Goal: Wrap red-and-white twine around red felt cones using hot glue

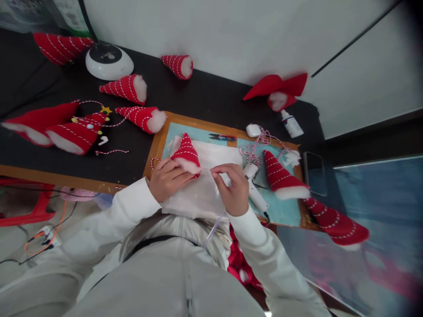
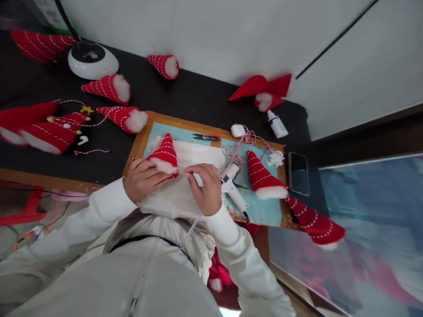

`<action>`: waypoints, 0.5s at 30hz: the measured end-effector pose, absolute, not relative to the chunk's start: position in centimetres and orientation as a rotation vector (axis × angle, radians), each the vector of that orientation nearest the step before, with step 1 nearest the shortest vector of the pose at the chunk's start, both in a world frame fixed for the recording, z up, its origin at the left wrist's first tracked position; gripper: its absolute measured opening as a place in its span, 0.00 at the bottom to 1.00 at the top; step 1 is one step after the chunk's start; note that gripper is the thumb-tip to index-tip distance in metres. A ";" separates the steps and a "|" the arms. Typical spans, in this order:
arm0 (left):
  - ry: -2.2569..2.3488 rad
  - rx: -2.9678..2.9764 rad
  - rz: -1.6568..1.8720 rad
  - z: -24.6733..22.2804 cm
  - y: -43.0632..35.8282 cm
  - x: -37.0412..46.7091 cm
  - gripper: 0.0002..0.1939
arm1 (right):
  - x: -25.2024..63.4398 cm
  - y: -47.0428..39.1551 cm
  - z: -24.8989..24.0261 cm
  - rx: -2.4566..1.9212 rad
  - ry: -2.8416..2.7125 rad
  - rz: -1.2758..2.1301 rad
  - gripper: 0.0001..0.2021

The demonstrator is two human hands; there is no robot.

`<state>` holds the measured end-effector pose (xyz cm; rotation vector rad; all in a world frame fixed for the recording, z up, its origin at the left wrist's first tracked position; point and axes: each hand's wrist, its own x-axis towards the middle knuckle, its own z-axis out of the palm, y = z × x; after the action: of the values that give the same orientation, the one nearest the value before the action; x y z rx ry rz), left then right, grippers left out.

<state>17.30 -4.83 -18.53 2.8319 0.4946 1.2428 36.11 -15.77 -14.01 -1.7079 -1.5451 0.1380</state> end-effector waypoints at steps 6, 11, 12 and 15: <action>0.592 2.770 1.209 -18.4 -4.8 17.1 0.04 | 36.6 -18.1 -14.0 -1.698 -1.455 0.092 0.02; 0.863 2.399 1.229 -18.5 -4.8 16.9 0.13 | 36.9 -21.2 -13.6 -1.765 -1.118 0.131 0.05; 0.907 2.248 1.248 -18.7 -4.7 16.8 0.15 | 36.8 -22.2 -13.0 -1.749 -1.072 0.158 0.06; 1.052 1.689 1.390 -19.1 -4.2 16.6 0.21 | 36.6 -26.1 -10.8 -1.696 -0.924 0.108 0.03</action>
<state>16.60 -4.19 -19.05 1.6893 1.0519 1.3896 36.56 -26.07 -10.83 -1.6960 -0.9244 0.1083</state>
